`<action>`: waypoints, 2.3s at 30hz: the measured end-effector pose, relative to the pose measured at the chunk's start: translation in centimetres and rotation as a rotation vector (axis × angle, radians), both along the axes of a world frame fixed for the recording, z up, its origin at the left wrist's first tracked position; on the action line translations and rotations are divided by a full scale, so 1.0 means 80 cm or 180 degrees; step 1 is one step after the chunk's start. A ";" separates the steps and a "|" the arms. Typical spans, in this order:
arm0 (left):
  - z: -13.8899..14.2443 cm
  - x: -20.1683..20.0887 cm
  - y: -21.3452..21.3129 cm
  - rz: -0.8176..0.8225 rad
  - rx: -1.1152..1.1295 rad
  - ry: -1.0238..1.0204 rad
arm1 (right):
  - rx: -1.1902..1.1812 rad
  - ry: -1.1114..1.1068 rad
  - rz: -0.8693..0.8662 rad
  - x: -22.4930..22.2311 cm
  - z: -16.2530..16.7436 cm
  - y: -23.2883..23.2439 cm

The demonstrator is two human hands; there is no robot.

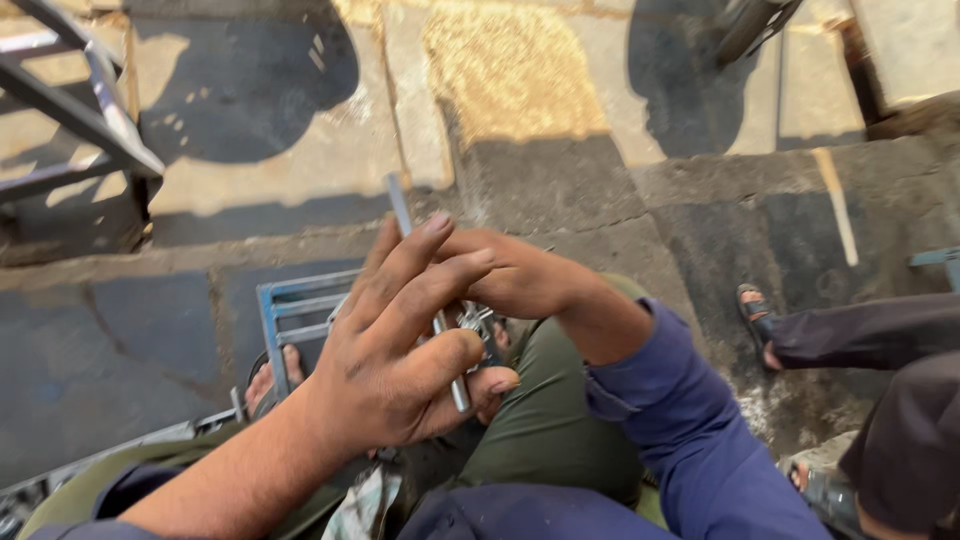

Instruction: The person sits on the ground and uses a T-handle wrench to tighten bolts on a disassembled engine block. They then use a small blue abrasive pad to clean the crankshaft area.

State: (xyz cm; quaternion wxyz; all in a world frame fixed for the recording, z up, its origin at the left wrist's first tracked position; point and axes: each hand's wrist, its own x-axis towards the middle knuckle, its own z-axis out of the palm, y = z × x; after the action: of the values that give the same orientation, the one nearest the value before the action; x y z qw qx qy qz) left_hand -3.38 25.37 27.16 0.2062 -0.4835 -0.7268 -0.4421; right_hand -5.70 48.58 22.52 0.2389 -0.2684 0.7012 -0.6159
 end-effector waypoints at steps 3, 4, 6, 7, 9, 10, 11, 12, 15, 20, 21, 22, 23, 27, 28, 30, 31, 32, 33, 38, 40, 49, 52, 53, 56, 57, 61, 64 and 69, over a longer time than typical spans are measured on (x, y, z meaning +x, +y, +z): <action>-0.017 -0.010 -0.014 -0.0625 0.0357 -0.0604 | 0.1971 0.1155 -0.0198 -0.003 -0.013 0.009; -0.024 -0.015 -0.015 -0.0803 0.0446 -0.0731 | 0.2093 0.1107 -0.0174 -0.008 -0.015 0.007; -0.035 -0.028 -0.017 -0.1286 0.0628 -0.1554 | 0.2385 0.1028 -0.0171 -0.021 -0.017 -0.004; -0.038 -0.033 -0.015 -0.1541 0.0754 -0.1956 | 0.2362 0.1407 -0.0046 -0.027 -0.018 -0.009; -0.036 -0.040 -0.012 -0.1893 0.1134 -0.2890 | 0.2342 0.2190 0.0170 -0.032 -0.023 -0.019; -0.033 -0.042 -0.012 -0.2017 0.1324 -0.3350 | 0.2692 0.1416 0.0447 -0.032 -0.028 -0.023; -0.028 -0.044 -0.011 -0.2115 0.1549 -0.3809 | 0.3014 0.0632 0.0714 -0.029 -0.032 -0.025; -0.023 -0.046 -0.011 -0.2157 0.1761 -0.4281 | 0.3302 -0.0172 0.0975 -0.026 -0.038 -0.026; -0.004 -0.056 -0.019 -0.2036 0.1416 -0.4969 | 0.3040 -0.0060 0.1028 -0.017 -0.054 -0.019; 0.037 -0.057 0.002 -0.1019 -0.1674 -0.3496 | 0.2298 0.0232 -0.0193 0.003 -0.057 0.017; 0.046 -0.053 0.013 -0.0609 -0.2783 -0.2827 | 0.2532 -0.0201 -0.0321 0.009 -0.055 0.023; 0.056 -0.047 0.021 -0.0398 -0.2350 -0.1771 | 0.2336 0.0209 -0.0088 0.016 -0.053 0.027; 0.063 -0.044 0.027 -0.0203 -0.1880 -0.0714 | 0.2137 0.0624 0.0135 0.021 -0.052 0.030; 0.042 -0.043 0.048 -0.0070 -0.2040 0.1399 | 0.2629 0.0098 0.0232 0.033 -0.048 0.037; 0.022 -0.046 0.053 -0.0222 -0.1577 0.1497 | 0.3004 0.0244 0.0477 0.036 -0.048 0.040; -0.019 -0.042 0.055 -0.0349 -0.0920 0.1196 | 0.3758 0.0526 0.0945 0.031 -0.052 0.045; -0.036 -0.032 0.055 -0.0319 -0.0731 0.0792 | 0.3667 0.0587 0.0848 0.033 -0.051 0.051; -0.052 -0.019 0.054 -0.0286 -0.0542 0.0391 | 0.3579 0.0652 0.0750 0.033 -0.053 0.058; -0.065 -0.008 0.054 -0.0249 -0.0356 -0.0013 | 0.3495 0.0718 0.0653 0.035 -0.054 0.064; -0.098 0.040 0.074 -0.0712 0.0762 -0.1875 | 0.3204 0.0959 0.0548 0.046 -0.072 0.098; -0.099 0.052 0.084 -0.1070 0.1267 -0.2608 | 0.3293 0.0966 0.0610 0.050 -0.079 0.110; -0.093 0.071 0.097 -0.1550 0.1293 -0.3181 | 0.2571 0.2249 -0.0100 0.094 -0.130 0.078; -0.080 0.073 0.087 -0.1299 0.1355 -0.3388 | 0.2827 0.2377 -0.0276 0.116 -0.161 0.050; -0.075 0.076 0.086 -0.1125 0.1416 -0.3450 | 0.2851 0.2350 -0.0258 0.120 -0.170 0.042; -0.056 0.088 0.083 -0.0481 0.1637 -0.3752 | 0.2869 0.2374 -0.0336 0.115 -0.193 0.019; -0.045 0.091 0.080 -0.0310 0.1651 -0.3911 | 0.2863 0.2396 -0.0380 0.111 -0.197 0.013; 0.000 0.072 0.067 -0.0062 0.0683 -0.4616 | 0.2760 0.2048 -0.0132 0.100 -0.193 0.001; 0.022 0.022 0.066 -0.0960 -0.0819 -0.3771 | 0.2360 0.2178 0.0076 0.097 -0.181 0.002; 0.080 0.011 0.087 -0.0390 -0.2803 -0.1036 | 0.2158 0.2297 0.0365 0.083 -0.168 0.000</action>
State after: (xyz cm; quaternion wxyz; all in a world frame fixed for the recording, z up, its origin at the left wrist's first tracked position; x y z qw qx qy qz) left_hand -2.50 32.34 33.60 -0.1616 -0.4913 -0.8381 -0.1733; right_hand 0.90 48.58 9.11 0.0883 -0.4097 0.8840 -0.2070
